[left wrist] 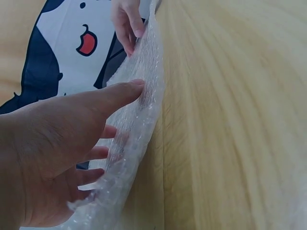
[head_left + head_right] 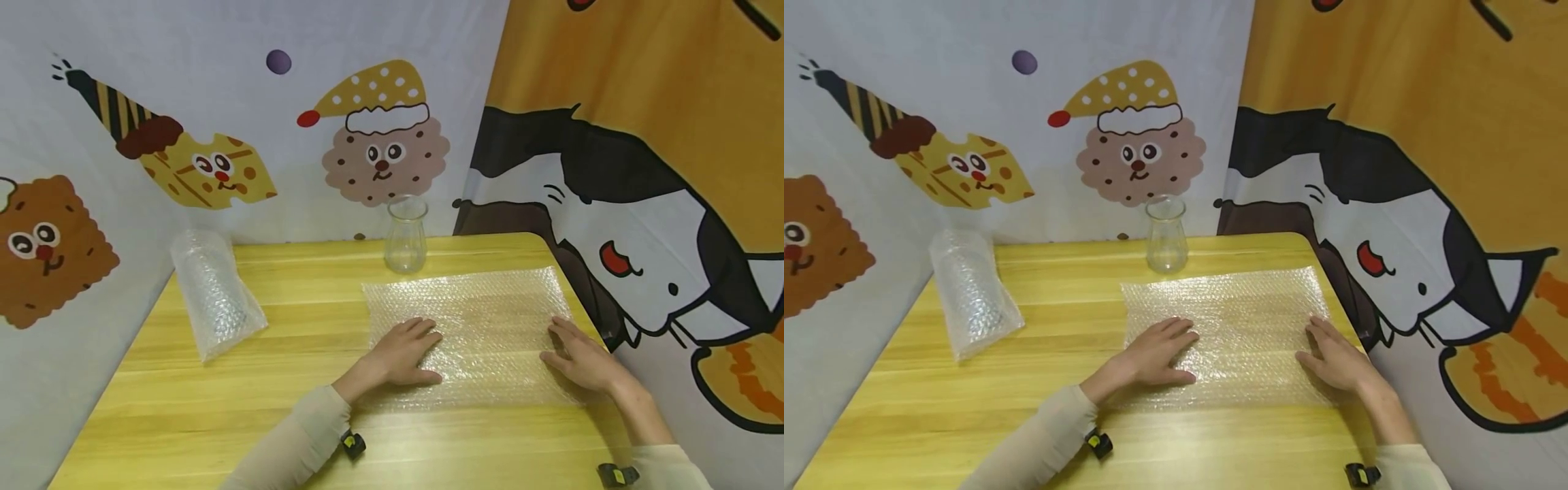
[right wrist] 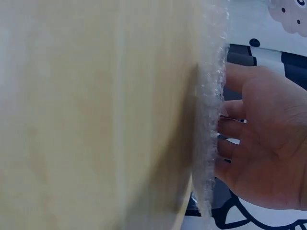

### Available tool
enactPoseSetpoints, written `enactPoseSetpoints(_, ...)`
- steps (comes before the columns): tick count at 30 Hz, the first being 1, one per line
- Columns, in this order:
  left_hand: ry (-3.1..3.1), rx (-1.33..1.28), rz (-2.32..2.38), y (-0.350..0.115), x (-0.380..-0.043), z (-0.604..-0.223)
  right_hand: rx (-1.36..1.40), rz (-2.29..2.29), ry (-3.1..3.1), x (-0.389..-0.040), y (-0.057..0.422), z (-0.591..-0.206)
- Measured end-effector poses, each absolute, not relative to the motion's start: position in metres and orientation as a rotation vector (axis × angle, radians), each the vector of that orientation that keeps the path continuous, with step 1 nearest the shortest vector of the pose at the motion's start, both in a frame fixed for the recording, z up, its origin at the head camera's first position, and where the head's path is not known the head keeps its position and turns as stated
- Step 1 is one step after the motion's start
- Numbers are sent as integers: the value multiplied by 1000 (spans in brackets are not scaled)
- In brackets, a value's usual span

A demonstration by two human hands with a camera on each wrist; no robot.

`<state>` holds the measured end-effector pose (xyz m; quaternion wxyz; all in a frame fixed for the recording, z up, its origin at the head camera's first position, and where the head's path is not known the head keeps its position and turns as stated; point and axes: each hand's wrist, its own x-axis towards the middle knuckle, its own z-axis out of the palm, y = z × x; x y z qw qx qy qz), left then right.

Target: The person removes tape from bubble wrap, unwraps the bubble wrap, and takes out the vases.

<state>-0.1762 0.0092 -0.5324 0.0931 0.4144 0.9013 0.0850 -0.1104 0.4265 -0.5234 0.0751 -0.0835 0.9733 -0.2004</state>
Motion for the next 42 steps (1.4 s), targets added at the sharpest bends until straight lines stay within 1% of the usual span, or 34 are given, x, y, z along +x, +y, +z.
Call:
enactPoseSetpoints(6,2684,1228,273,12,-176,-533,-284,-614,2960,-109,425,-525)
enactPoseSetpoints(11,2689,1208,298,15,-174,-535,-330,-663,2969,-108,417,-519)
enactPoseSetpoints(16,2709,1177,358,16,-171,-535,-390,-680,2977,-108,399,-504)
enactPoseSetpoints(21,2754,1176,462,4,-173,-523,-494,-681,3003,-112,373,-491)
enactPoseSetpoints(25,2809,1122,613,-20,-178,-510,-579,-667,3016,-116,349,-485)
enactPoseSetpoints(29,2879,1047,746,-57,-182,-495,-657,-657,3014,-122,323,-478)
enactPoseSetpoints(36,3060,851,794,-135,-184,-473,-784,-691,2984,-136,280,-469)
enactPoseSetpoints(42,3183,678,862,-186,-187,-463,-912,-688,2945,-148,246,-467)
